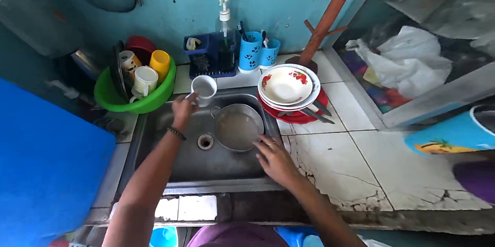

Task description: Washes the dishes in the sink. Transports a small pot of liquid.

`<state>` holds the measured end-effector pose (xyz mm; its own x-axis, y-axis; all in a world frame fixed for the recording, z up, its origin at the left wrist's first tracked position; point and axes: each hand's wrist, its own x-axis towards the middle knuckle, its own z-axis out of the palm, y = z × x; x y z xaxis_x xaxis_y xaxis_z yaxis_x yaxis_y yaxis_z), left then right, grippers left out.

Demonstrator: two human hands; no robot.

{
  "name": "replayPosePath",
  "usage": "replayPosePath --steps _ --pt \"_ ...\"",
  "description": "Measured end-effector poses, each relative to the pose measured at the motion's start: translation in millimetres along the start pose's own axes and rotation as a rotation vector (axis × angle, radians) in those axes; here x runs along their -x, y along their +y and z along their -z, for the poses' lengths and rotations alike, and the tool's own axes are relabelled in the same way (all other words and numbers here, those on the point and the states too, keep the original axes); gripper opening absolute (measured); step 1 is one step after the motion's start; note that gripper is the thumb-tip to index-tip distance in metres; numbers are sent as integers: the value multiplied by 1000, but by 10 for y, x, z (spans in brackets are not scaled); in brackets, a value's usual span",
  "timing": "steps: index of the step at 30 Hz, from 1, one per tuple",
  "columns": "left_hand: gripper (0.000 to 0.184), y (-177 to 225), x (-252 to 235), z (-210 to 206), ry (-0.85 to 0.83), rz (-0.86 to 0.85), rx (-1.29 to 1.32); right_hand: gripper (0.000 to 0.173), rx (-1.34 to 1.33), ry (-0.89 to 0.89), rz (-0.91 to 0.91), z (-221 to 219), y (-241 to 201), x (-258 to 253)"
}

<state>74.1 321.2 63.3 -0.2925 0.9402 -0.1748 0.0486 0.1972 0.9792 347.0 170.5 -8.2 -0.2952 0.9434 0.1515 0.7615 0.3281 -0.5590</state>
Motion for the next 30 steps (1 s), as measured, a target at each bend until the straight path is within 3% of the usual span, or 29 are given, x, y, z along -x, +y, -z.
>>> replayPosePath --steps 2,8,16,20,24,26,30 --pt "47 138 -220 -294 -63 113 168 45 11 -167 -23 -41 -104 -93" --pt "58 149 -695 -931 -135 216 210 41 19 -206 -15 -107 -184 -74" --pt "58 86 -804 -1036 -193 181 109 29 190 -321 -40 -196 -55 -279" --pt "73 193 -476 -535 -272 15 49 26 250 -432 -27 -259 -315 -429" --pt "44 247 370 477 -211 -277 -49 34 292 -644 -43 -373 -710 -627" --pt "28 190 719 1003 -141 -387 -115 41 221 -658 -46 -450 -808 -734" --pt "24 -252 1128 1795 141 -408 -208 50 -111 -599 -71 -551 -798 -986"
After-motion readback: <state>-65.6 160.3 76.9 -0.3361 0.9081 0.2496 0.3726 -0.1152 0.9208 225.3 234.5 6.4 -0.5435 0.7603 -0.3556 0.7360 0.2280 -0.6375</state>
